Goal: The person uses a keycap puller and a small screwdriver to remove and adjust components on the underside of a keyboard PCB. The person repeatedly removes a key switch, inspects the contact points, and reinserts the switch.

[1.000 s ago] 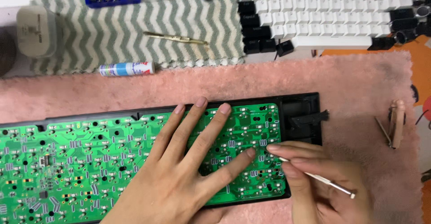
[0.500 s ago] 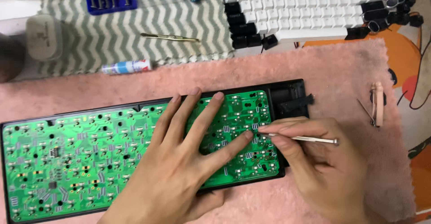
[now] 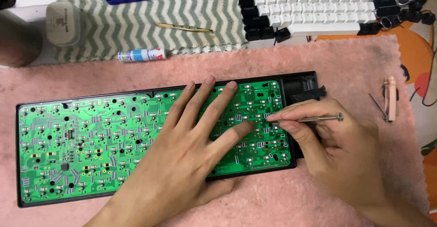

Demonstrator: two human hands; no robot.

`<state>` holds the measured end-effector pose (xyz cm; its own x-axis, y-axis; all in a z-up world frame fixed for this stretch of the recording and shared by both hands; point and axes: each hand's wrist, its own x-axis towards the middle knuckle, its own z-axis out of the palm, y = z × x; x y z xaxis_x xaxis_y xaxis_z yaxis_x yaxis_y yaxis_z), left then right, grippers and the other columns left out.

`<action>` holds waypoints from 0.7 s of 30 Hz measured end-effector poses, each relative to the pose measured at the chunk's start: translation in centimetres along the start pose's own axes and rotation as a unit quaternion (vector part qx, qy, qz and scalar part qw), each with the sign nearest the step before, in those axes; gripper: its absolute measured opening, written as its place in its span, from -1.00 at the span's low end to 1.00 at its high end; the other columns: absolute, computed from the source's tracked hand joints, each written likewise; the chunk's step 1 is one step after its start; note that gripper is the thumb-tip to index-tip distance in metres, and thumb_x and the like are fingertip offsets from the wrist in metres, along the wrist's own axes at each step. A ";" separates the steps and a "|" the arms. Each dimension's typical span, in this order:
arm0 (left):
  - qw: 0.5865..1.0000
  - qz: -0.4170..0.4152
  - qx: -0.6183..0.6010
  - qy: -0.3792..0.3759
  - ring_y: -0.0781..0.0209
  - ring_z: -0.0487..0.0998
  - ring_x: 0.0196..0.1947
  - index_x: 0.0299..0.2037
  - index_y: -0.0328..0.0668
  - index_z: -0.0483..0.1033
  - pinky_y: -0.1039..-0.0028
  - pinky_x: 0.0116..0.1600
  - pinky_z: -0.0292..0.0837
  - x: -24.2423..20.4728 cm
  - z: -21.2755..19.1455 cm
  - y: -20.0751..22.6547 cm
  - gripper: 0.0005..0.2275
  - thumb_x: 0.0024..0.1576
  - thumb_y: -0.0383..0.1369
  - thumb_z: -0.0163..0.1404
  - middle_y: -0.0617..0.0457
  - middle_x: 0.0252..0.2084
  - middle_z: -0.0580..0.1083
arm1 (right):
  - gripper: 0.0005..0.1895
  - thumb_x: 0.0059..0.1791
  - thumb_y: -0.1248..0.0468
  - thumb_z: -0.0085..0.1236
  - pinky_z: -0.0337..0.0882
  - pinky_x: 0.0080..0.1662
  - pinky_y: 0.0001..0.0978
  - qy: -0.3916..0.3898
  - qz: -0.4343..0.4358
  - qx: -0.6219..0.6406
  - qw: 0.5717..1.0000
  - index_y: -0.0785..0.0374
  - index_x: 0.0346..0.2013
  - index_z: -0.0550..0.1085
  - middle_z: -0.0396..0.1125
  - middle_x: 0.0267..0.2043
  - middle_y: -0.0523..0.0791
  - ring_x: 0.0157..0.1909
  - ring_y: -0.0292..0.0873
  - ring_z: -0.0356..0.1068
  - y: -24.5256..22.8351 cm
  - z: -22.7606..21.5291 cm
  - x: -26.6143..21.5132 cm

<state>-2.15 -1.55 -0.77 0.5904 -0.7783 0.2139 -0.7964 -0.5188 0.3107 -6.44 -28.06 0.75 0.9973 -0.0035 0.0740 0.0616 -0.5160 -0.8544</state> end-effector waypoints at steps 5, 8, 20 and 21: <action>1.000 -0.004 -0.008 -0.013 -0.66 0.13 0.67 0.38 0.06 0.44 -0.37 0.70 -0.02 -0.1 -0.2 -0.1 -0.24 0.03 0.20 0.36 -0.45 0.71 0.12 | -0.94 0.20 0.47 0.13 0.74 0.16 -0.48 -0.023 0.003 0.004 1.000 0.35 -0.05 0.54 0.69 -0.06 0.02 0.08 -0.15 0.77 0.3 0.0 0.5; 1.000 -0.003 -0.007 -0.021 -0.66 0.12 0.68 0.38 0.06 0.43 -0.37 0.70 -0.03 0.0 -0.3 0.0 -0.20 -0.01 0.20 0.39 -0.45 0.73 0.09 | -0.94 0.19 0.47 0.19 0.73 0.06 -0.50 -0.013 -0.029 -0.031 0.999 0.32 -0.13 0.59 0.69 -0.12 -0.03 -0.02 -0.19 0.77 0.2 -0.1 0.7; 0.999 -0.002 -0.022 -0.028 -0.73 0.14 0.66 0.36 -0.02 0.41 -0.45 0.70 -0.02 -0.1 0.1 -0.4 -0.15 -0.06 0.23 0.42 -0.50 0.70 0.11 | -0.93 0.18 0.48 0.16 0.71 0.22 -0.43 -0.024 -0.084 -0.049 0.995 0.31 -0.05 0.48 0.69 -0.09 -0.04 0.06 -0.18 0.75 1.2 0.1 0.5; 0.999 -0.005 -0.023 -0.027 -0.72 0.15 0.66 0.34 0.00 0.41 -0.43 0.70 -0.02 0.0 0.1 -0.3 -0.17 -0.07 0.20 0.42 -0.49 0.71 0.10 | -0.93 0.19 0.48 0.14 0.72 0.22 -0.44 -0.020 -0.086 -0.045 0.995 0.31 -0.05 0.48 0.69 -0.08 -0.04 0.05 -0.18 0.75 1.3 0.2 0.4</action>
<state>-1.89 -1.38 -0.97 0.5898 -0.7916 0.1600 -0.7824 -0.5110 0.3560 -5.92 -28.56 -0.42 0.9730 0.1250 0.1939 0.2302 -0.5813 -0.7805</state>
